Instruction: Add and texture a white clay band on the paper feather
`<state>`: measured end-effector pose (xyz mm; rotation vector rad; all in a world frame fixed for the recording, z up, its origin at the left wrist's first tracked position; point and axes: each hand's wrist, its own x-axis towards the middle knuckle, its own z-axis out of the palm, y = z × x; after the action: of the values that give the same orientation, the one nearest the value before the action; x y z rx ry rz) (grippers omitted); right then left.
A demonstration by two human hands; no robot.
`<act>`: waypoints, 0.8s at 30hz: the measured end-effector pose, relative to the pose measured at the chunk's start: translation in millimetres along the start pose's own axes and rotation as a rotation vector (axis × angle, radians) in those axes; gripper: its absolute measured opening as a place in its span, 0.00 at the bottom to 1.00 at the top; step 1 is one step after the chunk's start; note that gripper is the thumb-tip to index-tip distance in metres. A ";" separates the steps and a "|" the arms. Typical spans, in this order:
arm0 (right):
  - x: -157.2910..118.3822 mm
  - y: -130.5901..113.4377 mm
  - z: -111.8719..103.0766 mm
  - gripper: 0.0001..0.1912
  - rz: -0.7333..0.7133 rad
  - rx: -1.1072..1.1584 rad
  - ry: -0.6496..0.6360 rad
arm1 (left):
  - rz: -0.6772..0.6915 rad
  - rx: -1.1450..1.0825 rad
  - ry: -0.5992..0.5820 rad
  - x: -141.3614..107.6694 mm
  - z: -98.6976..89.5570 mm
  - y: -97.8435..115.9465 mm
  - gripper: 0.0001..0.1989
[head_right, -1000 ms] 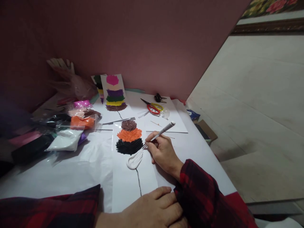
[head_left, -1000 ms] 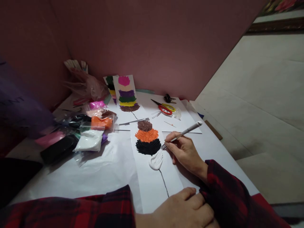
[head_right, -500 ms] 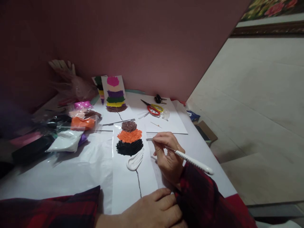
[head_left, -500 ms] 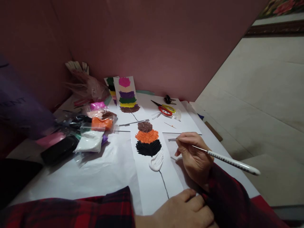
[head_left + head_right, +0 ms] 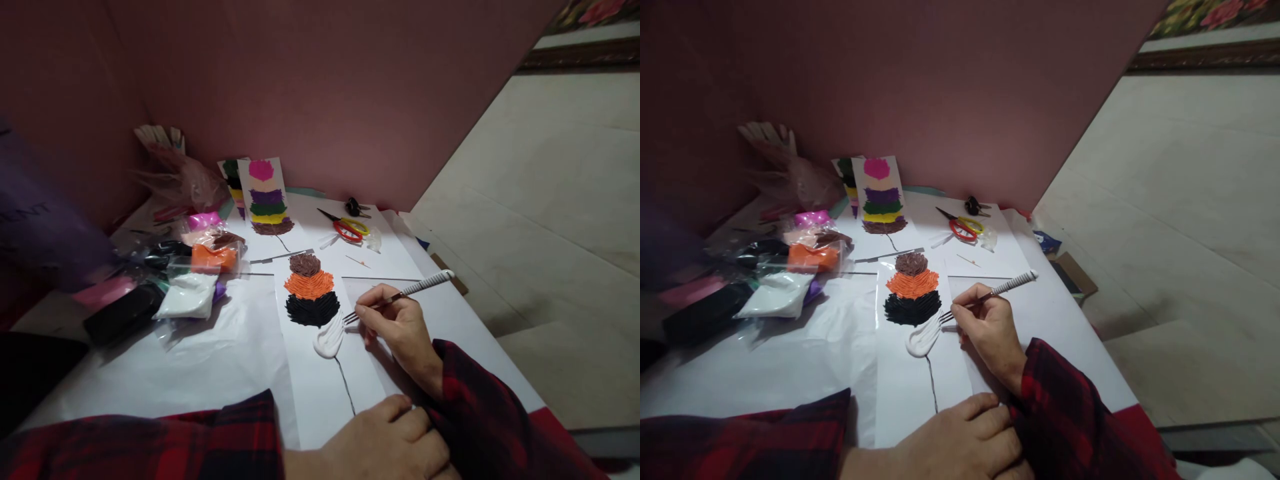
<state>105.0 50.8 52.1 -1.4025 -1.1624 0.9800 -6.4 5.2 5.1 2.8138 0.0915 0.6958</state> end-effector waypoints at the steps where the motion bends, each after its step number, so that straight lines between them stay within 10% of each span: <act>1: -0.6 0.4 0.7 0.09 0.008 -0.004 -0.011 | 0.028 -0.005 0.009 -0.8 2.3 -0.3 0.10; 24: -10.4 -11.3 7.9 0.07 0.094 0.016 -0.112 | 0.037 -0.065 -0.069 3.6 0.1 2.5 0.10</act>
<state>93.7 42.3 61.9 -1.4145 -1.1767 1.1443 -3.2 3.1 7.2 2.7809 0.0042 0.5974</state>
